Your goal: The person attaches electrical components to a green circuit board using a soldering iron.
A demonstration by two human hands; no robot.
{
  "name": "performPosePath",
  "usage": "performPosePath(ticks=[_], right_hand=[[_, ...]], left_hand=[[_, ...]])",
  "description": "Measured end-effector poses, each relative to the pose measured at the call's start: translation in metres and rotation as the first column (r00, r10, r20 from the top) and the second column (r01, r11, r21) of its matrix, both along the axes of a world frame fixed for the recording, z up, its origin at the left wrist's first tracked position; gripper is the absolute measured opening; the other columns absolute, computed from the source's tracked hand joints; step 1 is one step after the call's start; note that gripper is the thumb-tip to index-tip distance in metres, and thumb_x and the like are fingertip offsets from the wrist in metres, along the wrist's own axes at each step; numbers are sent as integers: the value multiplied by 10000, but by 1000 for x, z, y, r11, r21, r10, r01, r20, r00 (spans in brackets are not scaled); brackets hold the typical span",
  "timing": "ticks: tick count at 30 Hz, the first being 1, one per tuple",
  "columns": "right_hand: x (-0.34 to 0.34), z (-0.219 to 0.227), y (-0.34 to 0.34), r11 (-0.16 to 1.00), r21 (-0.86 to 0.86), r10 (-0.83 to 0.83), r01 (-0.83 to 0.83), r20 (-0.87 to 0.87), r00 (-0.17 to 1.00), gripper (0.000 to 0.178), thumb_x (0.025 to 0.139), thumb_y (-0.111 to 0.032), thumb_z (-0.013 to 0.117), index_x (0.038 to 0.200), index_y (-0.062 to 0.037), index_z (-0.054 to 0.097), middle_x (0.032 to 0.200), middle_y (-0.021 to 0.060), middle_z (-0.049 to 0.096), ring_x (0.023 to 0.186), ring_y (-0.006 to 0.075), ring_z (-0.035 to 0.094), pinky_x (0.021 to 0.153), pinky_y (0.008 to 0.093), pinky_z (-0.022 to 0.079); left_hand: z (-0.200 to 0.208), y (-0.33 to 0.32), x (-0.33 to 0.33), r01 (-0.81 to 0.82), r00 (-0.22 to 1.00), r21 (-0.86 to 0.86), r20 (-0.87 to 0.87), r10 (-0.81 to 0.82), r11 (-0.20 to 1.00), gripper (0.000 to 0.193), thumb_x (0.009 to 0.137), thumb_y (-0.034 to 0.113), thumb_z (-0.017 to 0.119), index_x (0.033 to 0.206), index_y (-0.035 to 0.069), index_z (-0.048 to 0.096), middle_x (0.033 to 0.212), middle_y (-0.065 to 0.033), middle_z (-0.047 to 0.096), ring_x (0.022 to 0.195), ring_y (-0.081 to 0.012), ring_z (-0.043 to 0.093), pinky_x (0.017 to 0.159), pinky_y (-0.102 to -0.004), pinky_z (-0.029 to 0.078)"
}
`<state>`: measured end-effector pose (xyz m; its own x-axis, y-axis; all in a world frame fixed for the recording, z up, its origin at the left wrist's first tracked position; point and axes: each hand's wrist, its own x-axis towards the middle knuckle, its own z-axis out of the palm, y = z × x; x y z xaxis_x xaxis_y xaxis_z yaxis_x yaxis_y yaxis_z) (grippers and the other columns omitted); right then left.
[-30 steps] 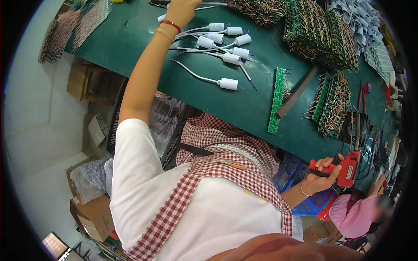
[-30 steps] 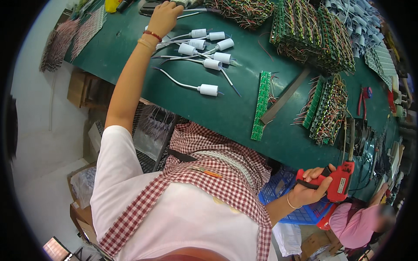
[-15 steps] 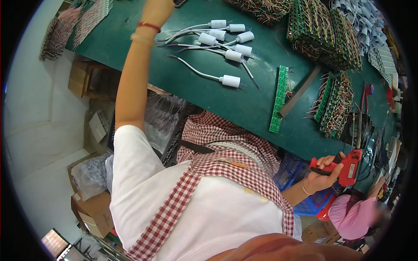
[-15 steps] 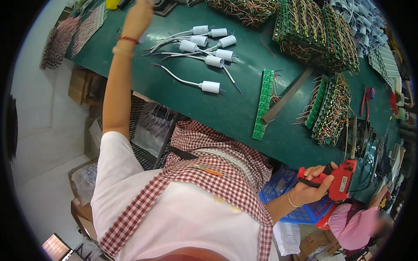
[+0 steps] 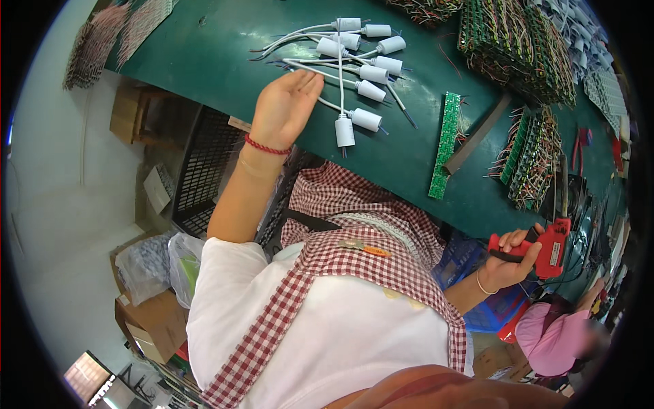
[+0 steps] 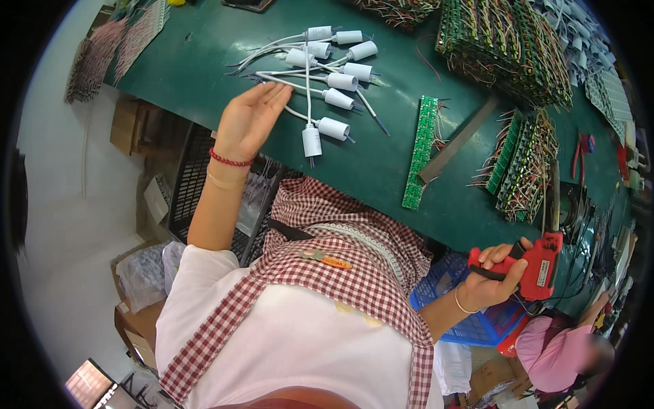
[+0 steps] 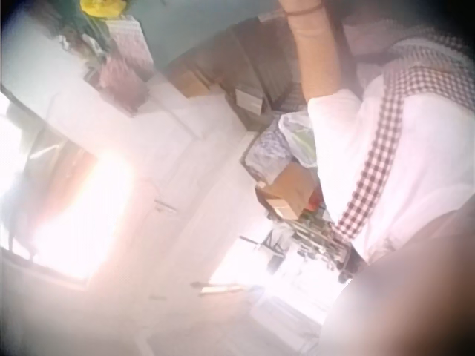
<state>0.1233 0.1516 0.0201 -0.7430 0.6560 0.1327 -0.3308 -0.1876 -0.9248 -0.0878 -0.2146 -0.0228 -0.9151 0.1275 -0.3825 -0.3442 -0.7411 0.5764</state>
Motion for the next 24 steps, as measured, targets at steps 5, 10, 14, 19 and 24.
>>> performPosePath(ticks=[5,10,14,19,24], right_hand=[[2,-5,4,1000,-9,-20,20,6,1000,371,985,-271,455,1196,34,448,675,78,501,520,111,436,493,242,382],[0,-8,4,998,-31,46,-46,-11,999,370,988,-271,449,1198,34,447,675,76,501,524,111,442,495,242,386],[4,-4,5,1000,-17,8,-8,-9,1000,372,985,-275,456,1197,31,449,676,76,504,513,111,439,486,242,380],[6,-6,5,999,-12,-39,39,11,999,368,984,-273,458,1195,30,450,676,74,501,511,110,437,483,244,379],[3,-3,2,999,18,-30,29,29,999,368,984,-274,457,1190,31,451,673,72,496,513,109,431,486,243,382]], left_hand=[[6,10,12,-211,974,-454,-172,147,865,361,897,-22,501,1228,-111,387,1390,-243,341,1323,-324,354,1091,-432,369],[12,17,14,-759,438,-585,-133,-889,-287,373,778,-34,571,1120,114,576,1435,-77,385,1388,-333,269,1117,-499,282],[4,15,7,-796,371,-578,-230,-900,-181,158,778,21,600,912,103,617,1288,-40,547,1327,-229,403,1120,-512,261],[-6,11,8,-808,437,-548,-308,-845,-218,62,761,84,633,818,104,617,1148,-15,606,1227,-205,511,1101,-488,306],[-9,13,3,-872,229,-487,-318,-920,-49,100,774,81,604,869,110,611,1100,1,621,1193,-191,534,1085,-452,339]])
